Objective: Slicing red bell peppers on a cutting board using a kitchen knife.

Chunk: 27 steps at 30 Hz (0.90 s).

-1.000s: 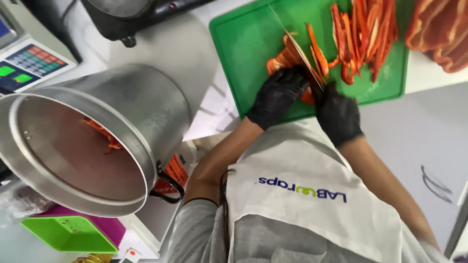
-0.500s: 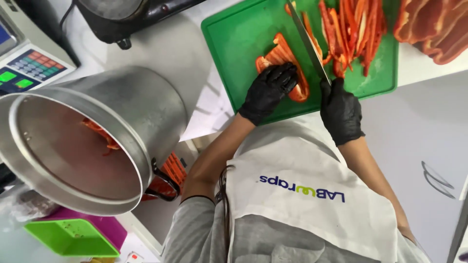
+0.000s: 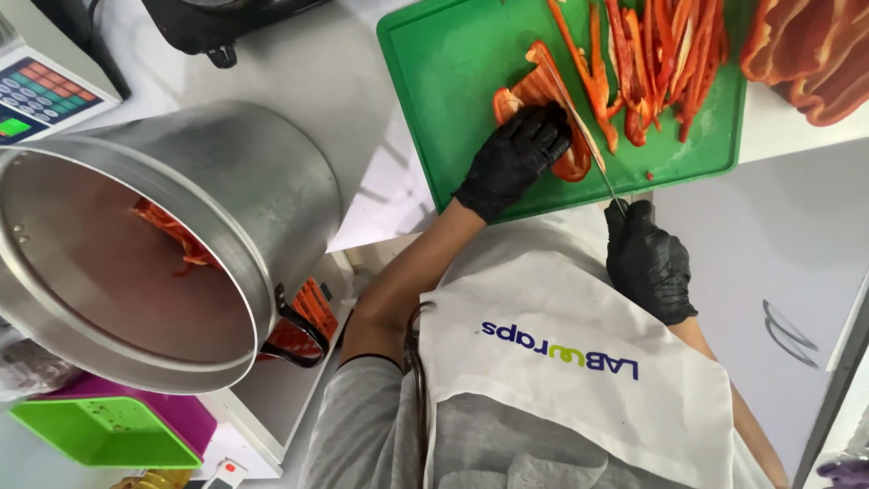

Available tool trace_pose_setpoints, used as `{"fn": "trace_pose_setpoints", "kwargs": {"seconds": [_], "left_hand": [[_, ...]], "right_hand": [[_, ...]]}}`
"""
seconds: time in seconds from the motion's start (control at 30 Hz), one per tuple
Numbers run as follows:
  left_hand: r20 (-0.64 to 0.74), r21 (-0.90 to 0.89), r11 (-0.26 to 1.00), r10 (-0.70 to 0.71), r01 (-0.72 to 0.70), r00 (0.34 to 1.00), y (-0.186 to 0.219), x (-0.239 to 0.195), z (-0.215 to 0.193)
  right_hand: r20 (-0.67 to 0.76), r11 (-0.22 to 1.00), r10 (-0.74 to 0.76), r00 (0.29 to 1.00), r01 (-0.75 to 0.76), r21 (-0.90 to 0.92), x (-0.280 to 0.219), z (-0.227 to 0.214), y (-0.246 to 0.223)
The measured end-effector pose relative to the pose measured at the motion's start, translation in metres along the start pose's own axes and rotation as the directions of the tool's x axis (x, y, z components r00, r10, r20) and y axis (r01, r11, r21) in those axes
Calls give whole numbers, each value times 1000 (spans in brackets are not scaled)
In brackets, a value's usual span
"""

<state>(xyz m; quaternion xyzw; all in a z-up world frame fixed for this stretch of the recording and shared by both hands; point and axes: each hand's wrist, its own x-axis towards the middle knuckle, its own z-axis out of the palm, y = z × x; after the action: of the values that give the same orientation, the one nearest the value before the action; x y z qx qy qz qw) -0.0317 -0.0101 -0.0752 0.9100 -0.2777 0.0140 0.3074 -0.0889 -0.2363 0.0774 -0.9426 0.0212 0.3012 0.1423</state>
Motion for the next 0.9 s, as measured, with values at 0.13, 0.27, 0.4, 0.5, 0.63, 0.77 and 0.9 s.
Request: {"fn": "trace_pose_setpoints", "kwargs": {"seconds": [0.13, 0.27, 0.4, 0.5, 0.63, 0.77, 0.9], "left_hand": [[12, 22, 1000, 1, -2, 1000, 0, 0, -4], [79, 52, 999, -19, 15, 997, 0, -1, -2], [141, 27, 998, -55, 52, 988, 0, -4, 8], [124, 109, 994, 18, -32, 992, -1, -12, 11], [113, 115, 991, 50, -63, 992, 0, -1, 13], [98, 82, 997, -11, 3, 995, 5, -15, 11], [117, 100, 995, -4, -7, 993, -6, -9, 11]], "right_hand": [[-20, 999, 0, 1000, 1, 46, 20, -7, -25], [-76, 984, -153, 985, 145, -103, 61, 20, -23], [-67, 995, -80, 995, 75, -65, 42, 0, -25], [8, 998, -38, 999, 38, -52, 17, -8, -29], [-171, 995, -94, 981, 96, 4, 58, 46, -2], [-196, 980, -165, 967, 184, 80, 35, 19, -21], [-80, 998, 28, 996, -24, 55, 1, 56, 27]]}}
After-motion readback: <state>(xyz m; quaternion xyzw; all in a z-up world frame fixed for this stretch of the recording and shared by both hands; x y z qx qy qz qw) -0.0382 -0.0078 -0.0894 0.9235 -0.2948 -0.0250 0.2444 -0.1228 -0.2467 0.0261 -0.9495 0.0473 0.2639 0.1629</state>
